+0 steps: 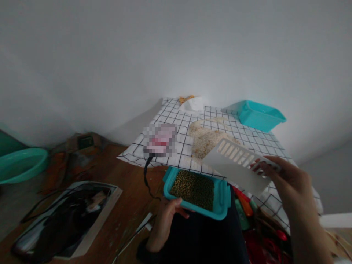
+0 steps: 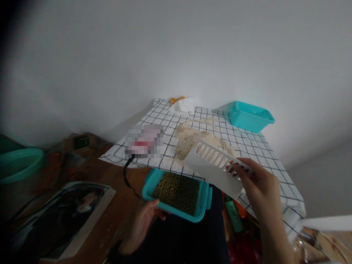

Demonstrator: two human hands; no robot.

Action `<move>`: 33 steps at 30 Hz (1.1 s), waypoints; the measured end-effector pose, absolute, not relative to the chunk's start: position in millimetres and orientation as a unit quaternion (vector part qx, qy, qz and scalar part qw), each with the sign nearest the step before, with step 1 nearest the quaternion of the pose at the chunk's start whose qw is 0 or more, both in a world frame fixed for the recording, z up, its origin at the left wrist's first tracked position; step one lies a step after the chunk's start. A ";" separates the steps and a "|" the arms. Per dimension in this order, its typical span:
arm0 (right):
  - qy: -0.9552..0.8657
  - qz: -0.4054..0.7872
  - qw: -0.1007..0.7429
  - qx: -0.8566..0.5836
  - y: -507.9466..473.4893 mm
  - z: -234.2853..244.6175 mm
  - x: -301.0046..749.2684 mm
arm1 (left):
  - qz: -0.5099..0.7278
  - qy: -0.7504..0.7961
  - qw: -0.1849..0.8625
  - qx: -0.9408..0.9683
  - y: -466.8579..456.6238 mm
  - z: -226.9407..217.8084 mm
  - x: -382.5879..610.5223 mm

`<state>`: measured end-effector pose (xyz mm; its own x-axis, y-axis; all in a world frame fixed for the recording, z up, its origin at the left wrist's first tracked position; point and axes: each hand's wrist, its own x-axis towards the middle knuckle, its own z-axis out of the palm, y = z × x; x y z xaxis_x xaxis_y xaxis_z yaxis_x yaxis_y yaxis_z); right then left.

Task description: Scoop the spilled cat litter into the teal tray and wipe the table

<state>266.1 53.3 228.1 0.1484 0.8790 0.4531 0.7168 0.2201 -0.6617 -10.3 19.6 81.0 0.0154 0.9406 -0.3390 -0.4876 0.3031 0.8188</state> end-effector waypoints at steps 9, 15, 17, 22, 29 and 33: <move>-0.667 0.117 0.425 -0.601 80.4 232.3 233.7 | 0.532 0.459 0.666 0.251 18.7 81.3 -8.4; -0.677 0.112 0.424 -0.591 81.4 237.0 232.9 | 0.535 0.460 0.662 0.250 19.8 81.5 -9.0; -0.680 0.103 0.421 -0.592 82.4 236.4 233.0 | 0.537 0.460 0.662 0.249 20.4 81.5 -9.3; -0.696 0.094 0.401 -0.588 82.4 239.0 228.1 | 0.540 0.452 0.665 0.248 20.1 82.0 -9.3; -0.707 0.113 0.396 -0.575 76.3 243.0 230.9 | 0.539 0.452 0.666 0.250 20.2 81.0 -8.9; -0.704 0.101 0.399 -0.579 75.2 241.0 232.4 | 0.541 0.455 0.664 0.245 19.7 80.5 -8.8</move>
